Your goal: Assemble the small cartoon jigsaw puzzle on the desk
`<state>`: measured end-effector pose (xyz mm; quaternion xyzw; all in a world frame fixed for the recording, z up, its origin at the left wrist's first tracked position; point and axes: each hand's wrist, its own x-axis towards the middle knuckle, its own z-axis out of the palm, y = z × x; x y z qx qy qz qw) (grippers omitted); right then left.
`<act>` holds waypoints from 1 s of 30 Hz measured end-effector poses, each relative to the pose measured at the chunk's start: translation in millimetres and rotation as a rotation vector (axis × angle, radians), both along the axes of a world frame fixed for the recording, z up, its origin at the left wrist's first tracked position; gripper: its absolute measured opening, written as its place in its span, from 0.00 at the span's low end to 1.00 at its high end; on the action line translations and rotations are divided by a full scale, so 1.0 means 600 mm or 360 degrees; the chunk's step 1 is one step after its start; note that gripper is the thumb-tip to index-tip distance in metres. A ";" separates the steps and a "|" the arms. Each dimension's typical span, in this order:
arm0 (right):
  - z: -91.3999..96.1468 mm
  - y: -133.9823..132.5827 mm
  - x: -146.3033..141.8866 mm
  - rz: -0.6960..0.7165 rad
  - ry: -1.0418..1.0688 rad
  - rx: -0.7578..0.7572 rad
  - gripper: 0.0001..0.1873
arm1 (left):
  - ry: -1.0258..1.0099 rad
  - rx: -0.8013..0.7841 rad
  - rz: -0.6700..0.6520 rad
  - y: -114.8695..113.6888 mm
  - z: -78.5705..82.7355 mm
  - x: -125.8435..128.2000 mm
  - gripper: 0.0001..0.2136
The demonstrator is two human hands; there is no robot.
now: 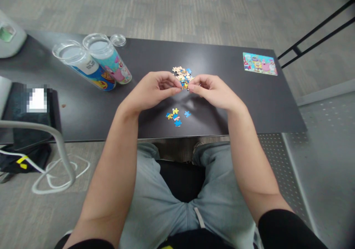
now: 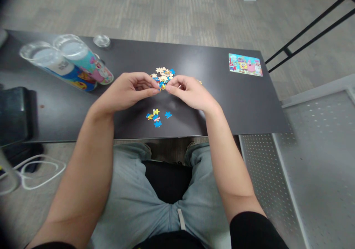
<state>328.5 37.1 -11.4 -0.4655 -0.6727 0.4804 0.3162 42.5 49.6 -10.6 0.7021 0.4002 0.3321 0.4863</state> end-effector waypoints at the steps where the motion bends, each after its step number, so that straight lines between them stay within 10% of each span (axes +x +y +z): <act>1: -0.001 0.000 -0.003 -0.0011 -0.0006 -0.0013 0.25 | -0.0004 -0.0006 -0.0012 0.000 -0.001 0.001 0.21; 16: -0.002 -0.007 -0.020 0.0278 -0.0490 0.0209 0.18 | 0.0438 0.0299 0.0665 0.028 -0.026 -0.054 0.11; 30: 0.013 -0.016 0.007 0.0246 -0.0365 0.0087 0.08 | 0.0642 0.0409 0.0627 0.039 -0.066 -0.052 0.13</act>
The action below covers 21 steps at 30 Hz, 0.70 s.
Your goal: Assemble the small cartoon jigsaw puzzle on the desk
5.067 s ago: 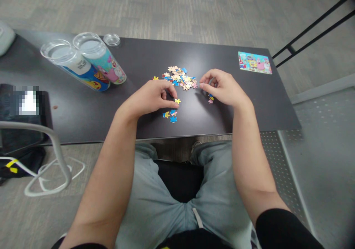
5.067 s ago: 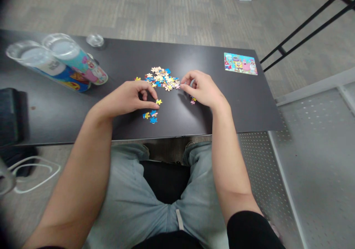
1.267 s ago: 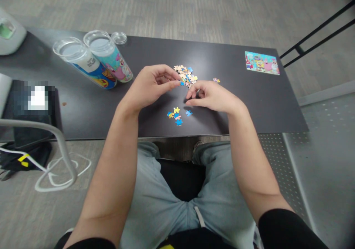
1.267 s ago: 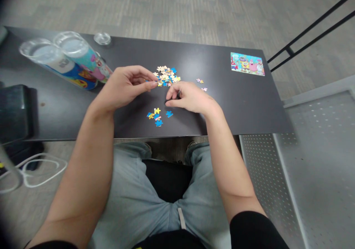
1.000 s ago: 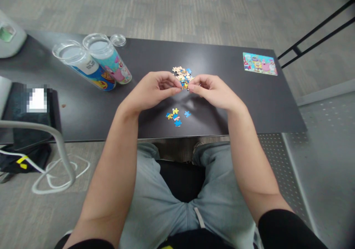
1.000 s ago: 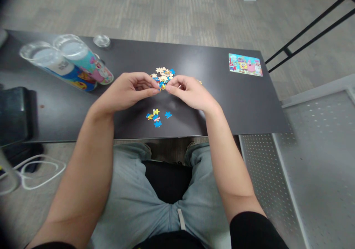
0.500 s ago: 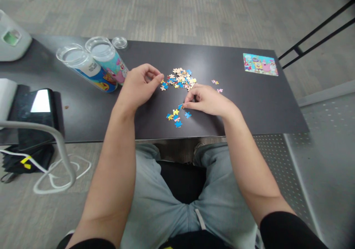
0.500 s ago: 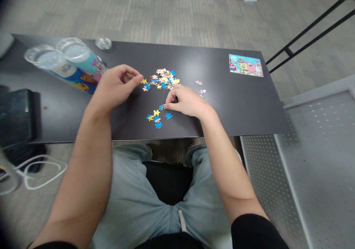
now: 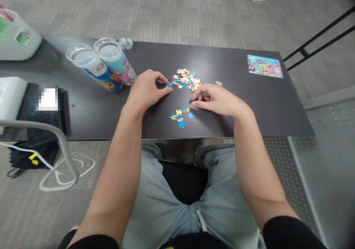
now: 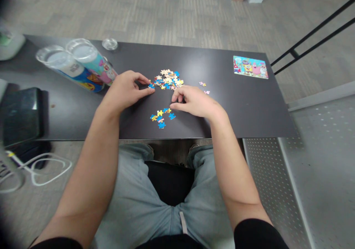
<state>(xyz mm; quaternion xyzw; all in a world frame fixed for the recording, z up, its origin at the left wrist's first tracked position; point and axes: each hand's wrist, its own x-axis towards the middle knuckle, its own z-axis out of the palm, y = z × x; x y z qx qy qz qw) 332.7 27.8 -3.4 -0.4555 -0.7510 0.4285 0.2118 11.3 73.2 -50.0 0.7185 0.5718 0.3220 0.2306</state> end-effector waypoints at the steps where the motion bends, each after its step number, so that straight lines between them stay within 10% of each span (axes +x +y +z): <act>1: 0.003 0.000 0.005 -0.0034 0.0013 -0.0008 0.09 | -0.0010 0.0002 -0.0002 -0.002 0.004 0.001 0.13; 8: 0.007 0.003 0.039 -0.0415 0.0075 -0.0048 0.16 | -0.0100 0.0030 -0.0344 -0.033 0.053 0.039 0.12; 14: 0.001 0.003 -0.002 -0.0224 0.0254 -0.0090 0.19 | -0.0122 0.0008 -0.0542 -0.055 0.070 0.094 0.14; 21: -0.021 0.029 0.066 -0.0574 0.0162 0.0078 0.10 | -0.0103 -0.0001 -0.0178 -0.032 0.047 0.040 0.18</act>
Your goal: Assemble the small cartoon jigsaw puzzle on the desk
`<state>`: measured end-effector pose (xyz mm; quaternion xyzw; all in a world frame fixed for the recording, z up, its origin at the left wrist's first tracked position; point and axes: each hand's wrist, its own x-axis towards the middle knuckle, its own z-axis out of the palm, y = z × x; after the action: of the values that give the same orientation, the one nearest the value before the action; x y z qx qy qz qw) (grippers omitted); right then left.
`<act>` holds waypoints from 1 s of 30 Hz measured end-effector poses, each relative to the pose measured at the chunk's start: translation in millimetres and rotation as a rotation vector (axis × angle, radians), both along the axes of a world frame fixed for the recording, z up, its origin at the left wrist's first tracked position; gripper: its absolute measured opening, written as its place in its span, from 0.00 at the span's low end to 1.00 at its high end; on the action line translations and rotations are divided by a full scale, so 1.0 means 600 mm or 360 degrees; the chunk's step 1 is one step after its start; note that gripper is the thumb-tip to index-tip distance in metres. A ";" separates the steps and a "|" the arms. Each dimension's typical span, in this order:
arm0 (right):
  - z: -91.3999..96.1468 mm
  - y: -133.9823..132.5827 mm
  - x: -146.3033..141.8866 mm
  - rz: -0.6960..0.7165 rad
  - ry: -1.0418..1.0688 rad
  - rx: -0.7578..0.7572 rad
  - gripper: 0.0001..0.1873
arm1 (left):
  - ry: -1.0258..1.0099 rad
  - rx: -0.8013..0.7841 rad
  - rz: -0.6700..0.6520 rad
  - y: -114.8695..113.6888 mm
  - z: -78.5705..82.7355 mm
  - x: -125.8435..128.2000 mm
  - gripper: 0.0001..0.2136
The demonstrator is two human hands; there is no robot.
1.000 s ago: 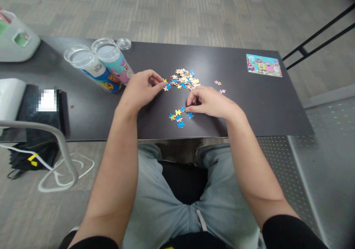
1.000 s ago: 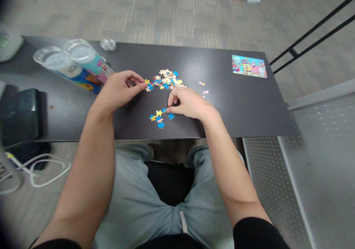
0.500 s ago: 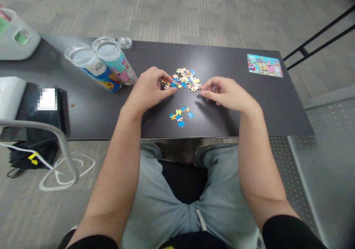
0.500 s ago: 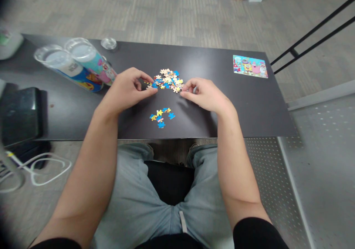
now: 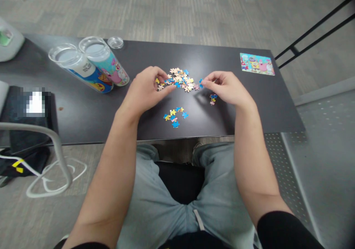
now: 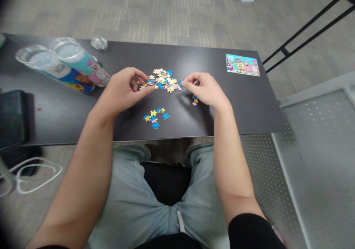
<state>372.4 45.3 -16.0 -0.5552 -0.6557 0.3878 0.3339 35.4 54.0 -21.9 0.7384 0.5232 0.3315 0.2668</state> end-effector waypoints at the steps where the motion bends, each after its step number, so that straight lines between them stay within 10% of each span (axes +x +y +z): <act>1: -0.006 0.006 0.020 -0.0133 -0.0034 0.0081 0.10 | 0.0063 0.0004 0.0059 0.006 -0.008 -0.014 0.18; 9: -0.028 0.025 0.100 -0.0484 -0.0357 -0.0035 0.12 | 0.0418 -0.0127 0.0162 0.016 -0.019 -0.047 0.10; 16: -0.035 0.027 0.085 -0.0564 -0.0364 0.0143 0.12 | 0.0074 -0.0236 0.0098 0.013 -0.015 -0.041 0.14; 24: 0.008 -0.007 -0.029 0.0294 0.0103 -0.0011 0.29 | -0.0499 -0.0481 -0.0192 0.000 0.005 -0.001 0.30; 30: 0.012 -0.011 -0.089 0.0471 0.0154 0.0060 0.33 | -0.0556 -0.0479 -0.0250 -0.005 0.010 0.016 0.35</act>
<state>318.9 38.8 -8.9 -0.4268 -0.7206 0.4466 0.3148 45.1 51.1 -16.1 0.6603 0.4535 0.3507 0.4851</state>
